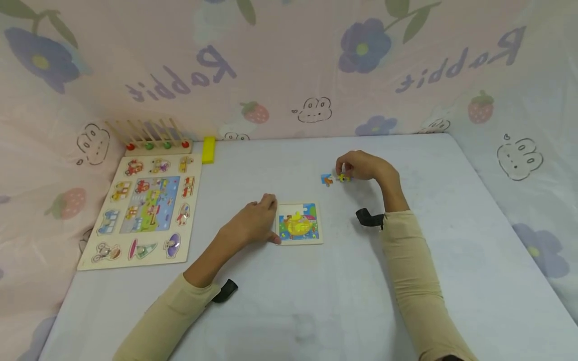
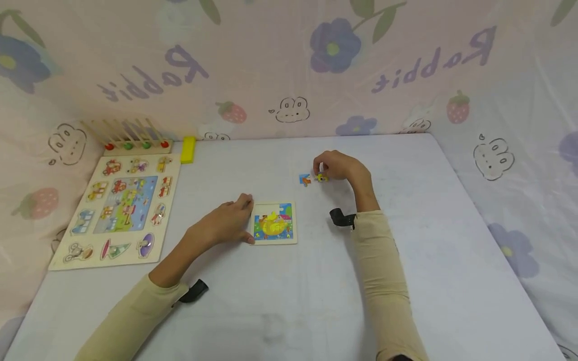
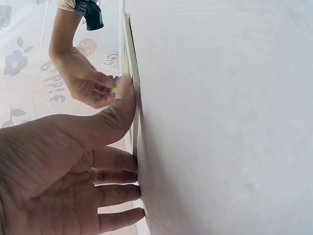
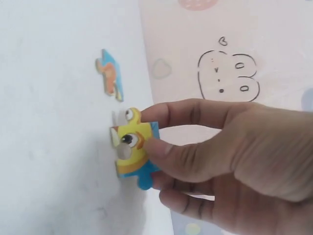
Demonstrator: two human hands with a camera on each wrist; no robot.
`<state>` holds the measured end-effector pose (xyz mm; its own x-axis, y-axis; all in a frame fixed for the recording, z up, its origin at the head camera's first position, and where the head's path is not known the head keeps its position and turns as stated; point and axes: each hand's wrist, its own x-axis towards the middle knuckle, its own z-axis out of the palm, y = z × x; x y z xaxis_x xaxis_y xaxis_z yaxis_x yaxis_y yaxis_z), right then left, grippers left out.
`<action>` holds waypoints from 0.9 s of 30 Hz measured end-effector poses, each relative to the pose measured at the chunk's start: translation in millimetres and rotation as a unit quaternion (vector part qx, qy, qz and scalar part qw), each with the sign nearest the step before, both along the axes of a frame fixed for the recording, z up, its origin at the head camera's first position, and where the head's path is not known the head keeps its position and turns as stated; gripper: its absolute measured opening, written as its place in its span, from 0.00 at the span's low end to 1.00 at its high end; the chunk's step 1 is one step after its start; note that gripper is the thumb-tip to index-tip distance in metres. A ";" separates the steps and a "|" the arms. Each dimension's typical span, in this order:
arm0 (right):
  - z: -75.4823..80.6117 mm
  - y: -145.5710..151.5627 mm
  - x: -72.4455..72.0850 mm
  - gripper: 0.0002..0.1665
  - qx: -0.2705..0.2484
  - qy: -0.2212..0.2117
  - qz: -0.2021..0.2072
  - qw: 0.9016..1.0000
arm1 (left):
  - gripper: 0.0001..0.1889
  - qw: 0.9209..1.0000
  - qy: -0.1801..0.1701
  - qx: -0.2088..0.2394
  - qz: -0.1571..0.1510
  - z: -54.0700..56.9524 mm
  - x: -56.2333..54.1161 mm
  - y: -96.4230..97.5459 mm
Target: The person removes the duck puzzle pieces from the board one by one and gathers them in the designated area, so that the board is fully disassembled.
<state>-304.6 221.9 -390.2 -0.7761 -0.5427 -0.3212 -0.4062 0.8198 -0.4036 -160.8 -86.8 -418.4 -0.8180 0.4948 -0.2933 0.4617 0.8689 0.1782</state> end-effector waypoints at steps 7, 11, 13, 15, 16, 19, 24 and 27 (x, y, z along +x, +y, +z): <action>-5.0 2.4 -1.7 0.21 0.035 0.008 -0.017 0.999 | 0.55 1.000 -0.003 0.002 0.000 -1.4 -0.4 0.1; -6.1 1.4 -2.8 0.19 0.048 0.014 -0.020 0.999 | 0.55 1.000 0.000 -0.001 -0.001 -1.3 -0.6 -0.4; -6.4 0.1 -2.6 0.16 0.052 0.016 -0.020 0.998 | 0.55 1.000 0.001 0.000 -0.001 -1.1 -0.7 -0.5; -6.8 -0.8 -2.5 0.15 0.055 0.019 -0.021 0.998 | 0.55 1.000 0.003 0.000 -0.002 -1.3 -0.9 -0.4; -7.0 -1.3 -2.4 0.14 0.056 0.019 -0.022 0.998 | 0.55 1.000 0.003 -0.001 -0.001 -1.3 -1.0 -0.3; -7.4 -1.8 -2.3 0.13 0.060 0.020 -0.028 0.998 | 0.55 1.000 0.002 0.003 0.002 -0.9 -1.0 0.0; -9.6 -1.2 -4.0 0.11 0.056 0.024 -0.023 0.998 | 0.55 1.000 0.001 0.003 0.005 -0.6 -0.9 0.7; -9.3 -0.9 -4.1 0.11 0.054 0.028 -0.016 0.998 | 0.55 1.000 0.001 0.005 0.005 -0.6 -0.8 1.5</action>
